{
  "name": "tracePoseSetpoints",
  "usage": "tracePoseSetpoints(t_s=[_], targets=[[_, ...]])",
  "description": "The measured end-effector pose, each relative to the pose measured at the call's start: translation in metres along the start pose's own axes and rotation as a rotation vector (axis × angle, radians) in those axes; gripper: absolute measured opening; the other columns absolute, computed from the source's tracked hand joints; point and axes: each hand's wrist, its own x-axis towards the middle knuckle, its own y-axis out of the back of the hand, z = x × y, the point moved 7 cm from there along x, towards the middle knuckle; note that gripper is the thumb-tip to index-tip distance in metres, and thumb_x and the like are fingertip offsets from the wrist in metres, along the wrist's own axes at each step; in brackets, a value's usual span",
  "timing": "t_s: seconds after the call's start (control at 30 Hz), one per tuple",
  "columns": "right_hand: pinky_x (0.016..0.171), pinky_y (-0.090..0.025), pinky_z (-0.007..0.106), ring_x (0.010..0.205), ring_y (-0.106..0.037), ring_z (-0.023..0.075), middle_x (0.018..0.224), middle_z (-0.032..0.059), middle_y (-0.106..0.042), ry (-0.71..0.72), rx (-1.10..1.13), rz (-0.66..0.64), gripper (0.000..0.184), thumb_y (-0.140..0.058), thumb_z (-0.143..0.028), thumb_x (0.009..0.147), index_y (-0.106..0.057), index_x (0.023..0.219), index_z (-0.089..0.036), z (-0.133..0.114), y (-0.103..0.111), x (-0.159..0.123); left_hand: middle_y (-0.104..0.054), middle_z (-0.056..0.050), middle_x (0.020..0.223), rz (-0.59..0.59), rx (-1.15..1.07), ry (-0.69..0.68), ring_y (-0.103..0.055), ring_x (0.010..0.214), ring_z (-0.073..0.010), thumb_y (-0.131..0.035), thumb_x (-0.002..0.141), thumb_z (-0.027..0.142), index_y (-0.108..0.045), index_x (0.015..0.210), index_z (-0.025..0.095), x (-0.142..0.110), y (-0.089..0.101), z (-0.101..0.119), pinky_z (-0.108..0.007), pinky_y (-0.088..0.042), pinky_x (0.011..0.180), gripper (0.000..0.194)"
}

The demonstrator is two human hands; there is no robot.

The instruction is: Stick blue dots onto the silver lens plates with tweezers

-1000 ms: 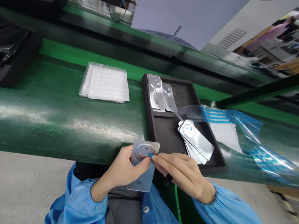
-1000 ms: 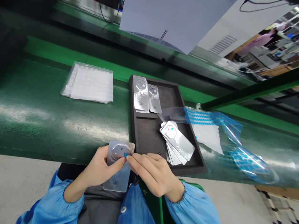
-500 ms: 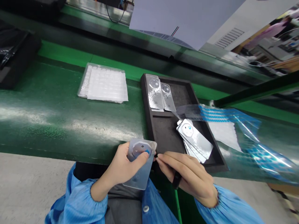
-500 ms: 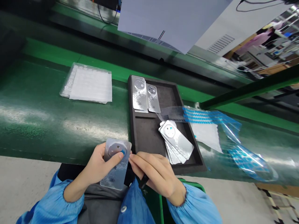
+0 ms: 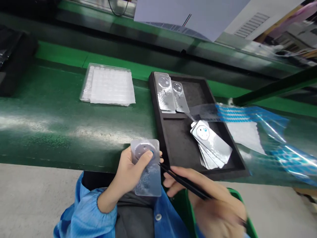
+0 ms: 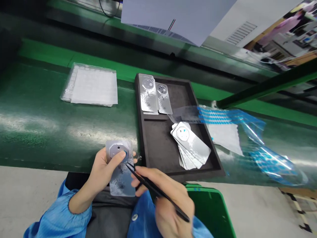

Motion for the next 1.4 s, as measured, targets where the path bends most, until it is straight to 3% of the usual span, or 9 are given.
tracePoseSetpoints(t_s=[0.07,0.13,0.27,0.37,0.43,0.53,0.83,1.13,1.4], targets=[[0.052,-0.065,0.026,0.055,-0.074,0.0168,0.085,-0.0004,-0.079,-0.116,0.134,0.073,0.017,-0.067,-0.035,0.103,-0.077,0.117,-0.033,0.011,-0.022,-0.007,-0.085,-0.011,0.093,0.015,0.000,-0.028,-0.082,0.085,-0.0270,-0.075,0.090,0.052,-0.081,0.102,0.013,-0.003,0.006,0.002,-0.035,-0.067,0.081,0.040],[0.056,-0.066,0.024,0.062,-0.076,0.0157,0.098,0.0012,-0.080,-0.110,0.149,0.151,0.027,-0.077,-0.015,0.094,-0.078,0.117,-0.030,0.017,-0.040,-0.012,-0.085,-0.010,0.096,0.053,0.025,-0.049,-0.082,0.086,-0.0264,-0.071,0.094,0.051,-0.081,0.106,0.015,-0.007,0.015,0.004,-0.035,-0.067,0.082,0.040],[0.067,-0.069,0.031,0.076,-0.078,0.0202,0.098,0.0042,-0.081,0.027,0.103,0.236,0.033,-0.075,-0.005,0.090,-0.079,0.117,-0.024,0.020,-0.063,-0.014,-0.084,-0.010,0.104,0.109,0.211,-0.109,-0.081,0.091,-0.0247,-0.065,0.100,0.048,-0.080,0.111,0.016,-0.016,0.029,0.014,-0.034,-0.065,0.085,0.037],[0.065,-0.069,0.030,0.069,-0.076,0.0180,0.090,0.0024,-0.080,0.054,0.056,0.344,0.032,-0.073,-0.001,0.090,-0.079,0.112,-0.023,0.023,-0.063,-0.011,-0.082,-0.008,0.108,0.108,0.357,-0.152,-0.079,0.097,-0.0227,-0.059,0.104,0.044,-0.078,0.113,0.018,-0.019,0.032,0.018,-0.031,-0.063,0.090,0.033],[0.065,-0.069,0.030,0.068,-0.076,0.0177,0.090,0.0024,-0.080,0.069,0.039,0.358,0.031,-0.072,0.000,0.090,-0.079,0.111,-0.022,0.022,-0.063,-0.009,-0.082,-0.007,0.100,0.122,0.417,-0.146,-0.078,0.091,-0.0213,-0.058,0.105,0.042,-0.078,0.109,0.018,-0.019,0.033,0.017,-0.029,-0.063,0.083,0.031],[0.066,-0.069,0.031,0.069,-0.076,0.0181,0.091,0.0027,-0.080,0.063,0.021,0.337,0.031,-0.071,-0.001,0.091,-0.079,0.112,-0.023,0.021,-0.062,-0.007,-0.081,-0.007,0.095,0.132,0.452,-0.135,-0.078,0.086,-0.0207,-0.058,0.105,0.041,-0.077,0.108,0.018,-0.020,0.033,0.016,-0.028,-0.062,0.077,0.030],[0.074,-0.070,0.033,0.073,-0.076,0.0185,0.096,0.0028,-0.080,0.056,-0.024,0.311,0.032,-0.071,-0.001,0.092,-0.077,0.117,-0.021,0.021,-0.062,-0.010,-0.081,-0.008,0.118,0.100,0.441,-0.152,-0.077,0.109,-0.0245,-0.055,0.107,0.038,-0.076,0.122,0.020,-0.019,0.029,0.017,-0.033,-0.062,0.094,0.032],[0.080,-0.070,0.032,0.083,-0.078,0.0192,0.101,0.0042,-0.081,0.100,-0.016,0.226,0.028,-0.070,-0.002,0.094,-0.076,0.116,-0.019,0.018,-0.064,-0.010,-0.082,-0.009,0.114,0.107,0.436,-0.158,-0.079,0.105,-0.0250,-0.055,0.107,0.039,-0.077,0.121,0.018,-0.020,0.029,0.017,-0.034,-0.064,0.093,0.033],[0.076,-0.071,0.032,0.077,-0.078,0.0191,0.099,0.0029,-0.081,0.104,-0.025,0.273,0.032,-0.070,-0.001,0.093,-0.078,0.116,-0.021,0.019,-0.062,-0.007,-0.082,-0.009,0.115,0.124,0.463,-0.177,-0.079,0.105,-0.0245,-0.057,0.106,0.040,-0.077,0.120,0.019,-0.021,0.031,0.017,-0.032,-0.064,0.091,0.032]])
